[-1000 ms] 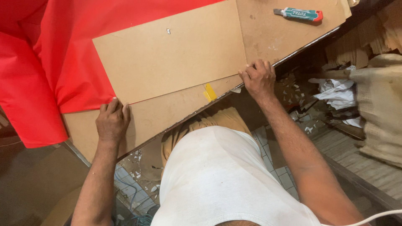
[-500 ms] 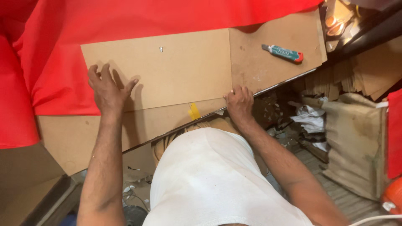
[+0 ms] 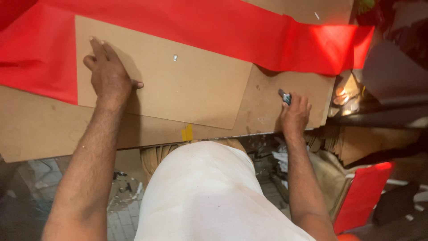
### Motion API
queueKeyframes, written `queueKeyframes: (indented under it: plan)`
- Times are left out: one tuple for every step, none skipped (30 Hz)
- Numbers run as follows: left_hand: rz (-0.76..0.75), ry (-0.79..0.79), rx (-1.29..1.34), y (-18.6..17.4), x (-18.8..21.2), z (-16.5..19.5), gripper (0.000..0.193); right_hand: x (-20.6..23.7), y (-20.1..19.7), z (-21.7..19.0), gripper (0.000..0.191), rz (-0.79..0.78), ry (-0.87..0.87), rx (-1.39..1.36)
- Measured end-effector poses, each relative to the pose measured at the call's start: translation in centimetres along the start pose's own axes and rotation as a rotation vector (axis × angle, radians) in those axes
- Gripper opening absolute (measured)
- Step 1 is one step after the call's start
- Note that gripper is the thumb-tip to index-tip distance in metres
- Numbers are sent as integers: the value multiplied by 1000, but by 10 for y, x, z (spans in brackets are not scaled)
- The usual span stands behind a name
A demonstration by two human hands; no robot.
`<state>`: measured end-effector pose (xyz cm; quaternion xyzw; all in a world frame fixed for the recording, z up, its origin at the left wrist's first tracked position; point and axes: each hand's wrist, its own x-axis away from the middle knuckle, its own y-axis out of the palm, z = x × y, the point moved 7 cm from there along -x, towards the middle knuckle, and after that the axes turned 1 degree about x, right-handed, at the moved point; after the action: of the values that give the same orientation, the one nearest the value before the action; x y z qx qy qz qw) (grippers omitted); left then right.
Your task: The person unrolls a roll of red paper across a workbench, aligns a rectangular cardboard sheet on top as a guide, and cuts the red paper along the cardboard edge using a utility knife. They reposition the cardboard and paper and continue cutting, then handle the cut piece.
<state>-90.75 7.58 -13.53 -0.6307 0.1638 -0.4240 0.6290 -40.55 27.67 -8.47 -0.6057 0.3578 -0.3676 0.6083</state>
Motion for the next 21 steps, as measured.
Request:
queueKeyframes:
  plan:
    - [0, -7, -13, 0, -3, 0, 143, -10, 6, 7, 36, -111, 4, -50]
    - [-3, -16, -25, -1, -5, -1, 142, -21, 6, 7, 33, -156, -29, -134]
    - [-6, -29, -37, -2, -7, 0, 144, -30, 3, 1, 29, -212, -63, -216]
    - [-9, -43, -51, -4, -10, -2, 145, -40, 1, -13, 27, -271, -97, -300]
    - [-11, -56, -64, -6, -13, -2, 147, -49, 5, -24, 25, -409, 62, -578]
    - [-47, -90, -86, -6, -14, -4, 144, -54, 8, -44, 25, -555, 230, -846]
    - [-86, -124, -108, -5, -16, -7, 142, -57, 12, -72, 26, -708, 411, -1105]
    - [-128, -154, -126, -3, -17, -10, 139, -68, 5, -110, 27, -793, 297, -1088]
    - [-185, -160, -153, 0, -19, -12, 136, -79, -2, -150, 29, -878, 183, -1064]
    - [-241, -167, -177, 5, -20, -14, 134, -94, -13, -192, 30, -911, -18, -1025]
    - [-293, -174, -200, 9, -21, -18, 131, -108, -19, -237, 32, -940, -223, -986]
    - [-202, -176, -257, 5, -24, -20, 121, -124, -22, -276, 26, -896, -369, -898]
    - [-118, -181, -316, 2, -27, -20, 112, -138, -22, -315, 21, -852, -511, -812]
    - [-33, -187, -382, -2, -28, -22, 104, -152, -22, -353, 19, -758, -657, -762]
    - [-3, -216, -371, -3, -28, -26, 102, -164, -21, -390, 18, -657, -798, -718]
    - [27, -240, -360, -3, -29, -26, 100, -175, -12, -421, 22, -637, -849, -681]
    - [55, -259, -348, -4, -30, -26, 97, -185, -2, -449, 28, -617, -896, -643]
    - [-21, -253, -329, 1, -31, -26, 103, -193, -1, -476, 40, -482, -1017, -633]
    - [-94, -245, -307, 5, -32, -26, 108, -198, -1, -500, 52, -342, -1136, -623]
    - [-166, -234, -285, 9, -32, -27, 113, -202, 7, -519, 50, -297, -1162, -578]
    - [-139, -242, -290, 4, -32, -28, 110, -204, 15, -535, 48, -252, -1182, -533]
